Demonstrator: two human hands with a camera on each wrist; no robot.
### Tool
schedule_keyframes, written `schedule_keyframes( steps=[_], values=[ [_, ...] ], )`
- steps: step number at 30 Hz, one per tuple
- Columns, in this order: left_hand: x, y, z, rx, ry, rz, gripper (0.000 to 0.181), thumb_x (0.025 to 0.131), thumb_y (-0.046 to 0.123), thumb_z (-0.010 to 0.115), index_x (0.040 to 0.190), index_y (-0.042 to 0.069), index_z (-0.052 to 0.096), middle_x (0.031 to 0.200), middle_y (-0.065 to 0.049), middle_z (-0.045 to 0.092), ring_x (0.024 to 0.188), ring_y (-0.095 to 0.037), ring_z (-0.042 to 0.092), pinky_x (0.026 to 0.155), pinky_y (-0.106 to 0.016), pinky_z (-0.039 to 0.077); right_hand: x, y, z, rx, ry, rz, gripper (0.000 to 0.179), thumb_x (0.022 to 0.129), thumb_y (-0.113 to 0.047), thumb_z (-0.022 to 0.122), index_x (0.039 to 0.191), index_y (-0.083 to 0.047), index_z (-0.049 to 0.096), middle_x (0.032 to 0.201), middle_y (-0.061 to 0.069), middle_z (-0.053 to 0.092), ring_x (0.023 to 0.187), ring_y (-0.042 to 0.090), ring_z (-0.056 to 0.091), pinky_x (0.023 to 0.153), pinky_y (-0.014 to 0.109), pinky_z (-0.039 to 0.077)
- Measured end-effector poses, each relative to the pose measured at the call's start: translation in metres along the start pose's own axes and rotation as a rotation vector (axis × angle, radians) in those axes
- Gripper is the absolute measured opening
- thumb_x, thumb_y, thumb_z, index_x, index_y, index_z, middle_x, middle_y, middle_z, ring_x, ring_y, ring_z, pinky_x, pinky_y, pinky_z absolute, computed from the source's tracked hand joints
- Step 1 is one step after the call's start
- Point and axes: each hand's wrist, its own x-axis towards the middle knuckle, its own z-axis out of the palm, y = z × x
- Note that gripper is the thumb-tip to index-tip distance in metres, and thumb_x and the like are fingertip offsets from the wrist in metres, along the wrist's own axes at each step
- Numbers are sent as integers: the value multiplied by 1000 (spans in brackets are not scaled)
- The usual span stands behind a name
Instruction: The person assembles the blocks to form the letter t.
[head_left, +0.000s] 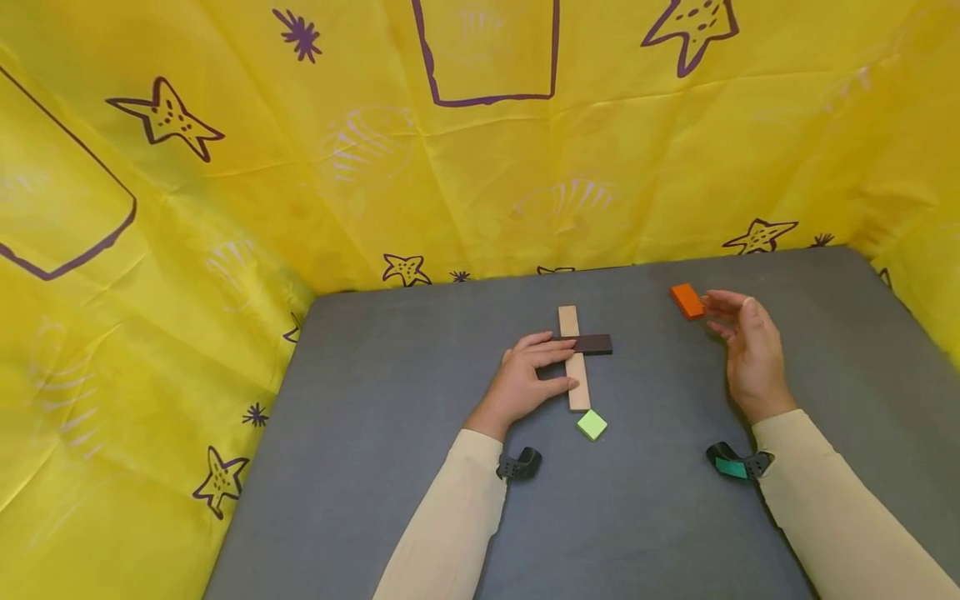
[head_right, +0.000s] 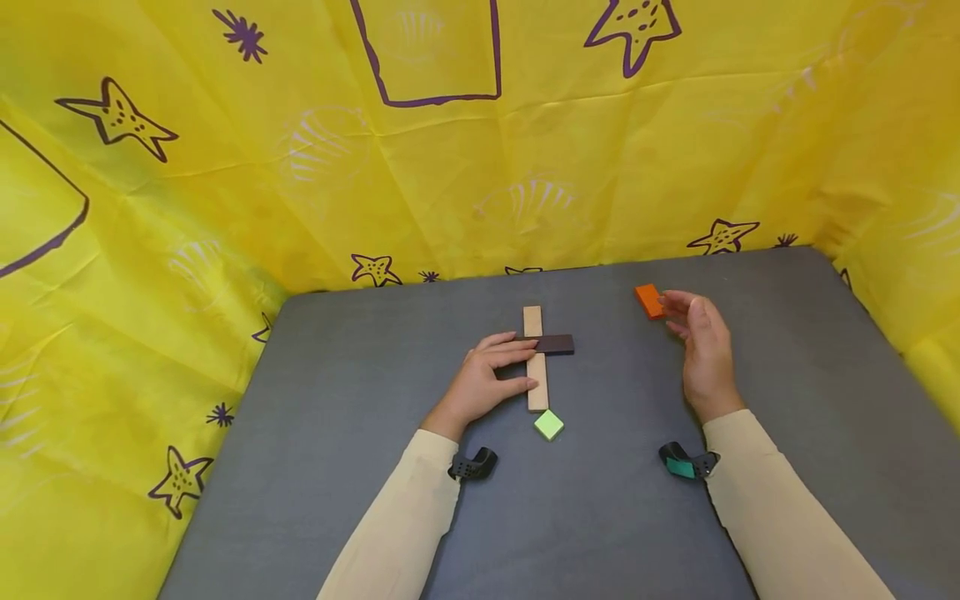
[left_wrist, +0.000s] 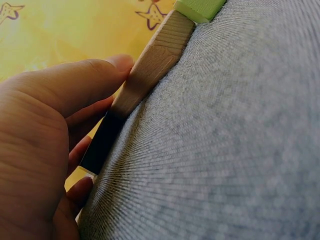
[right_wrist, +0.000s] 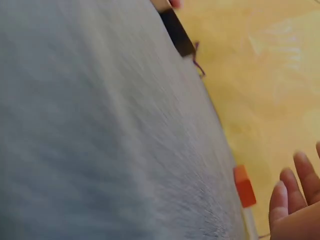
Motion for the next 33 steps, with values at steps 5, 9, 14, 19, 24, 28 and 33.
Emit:
schedule_keyframes(
  steps=[5,9,14,19,24,28,33],
  values=[
    [1,-1,2,5,3,6,51,93,29,92,140,18,78,146,18,66,151,-4,38,118,-51,29,15,3,-10,-164,41,62,45,118,-37,48,136,-1,68,131,12,63,123,24,56,99,27,39],
    [1,0,1,2,7,15,51,93,28,92,141,18,77,146,17,66,151,-6,38,117,-52,29,22,4,-17,-313,-6,166,46,119,-47,37,141,-17,65,135,5,57,122,18,52,97,22,40],
    [1,-1,0,5,13,5,51,93,27,92,141,19,77,146,17,66,151,-7,39,119,-54,28,26,8,-21,-574,-30,257,59,118,-47,42,155,-2,52,142,12,53,119,18,51,93,19,43],
    [1,-1,1,10,8,9,51,94,28,91,141,19,77,146,15,67,151,-8,39,118,-55,29,27,11,-20,-826,-86,342,84,108,-53,66,164,4,38,157,24,47,132,35,49,101,31,44],
    [2,-2,2,13,5,18,51,94,27,91,141,18,77,146,14,67,151,-7,39,118,-55,28,31,16,-21,-962,-145,282,80,105,-39,76,158,11,43,150,32,48,132,47,49,104,48,44],
    [2,-2,3,6,5,23,51,93,27,91,142,18,77,146,14,67,151,-7,39,118,-55,29,32,19,-22,-1049,-144,210,63,105,-24,77,149,15,51,137,35,51,122,50,51,101,57,41],
    [2,-2,2,4,9,21,51,93,27,91,142,18,77,146,14,67,151,-7,38,118,-56,27,33,20,-20,-1082,-108,176,48,105,-9,73,142,15,56,130,34,55,116,50,53,100,61,40]
  ],
)
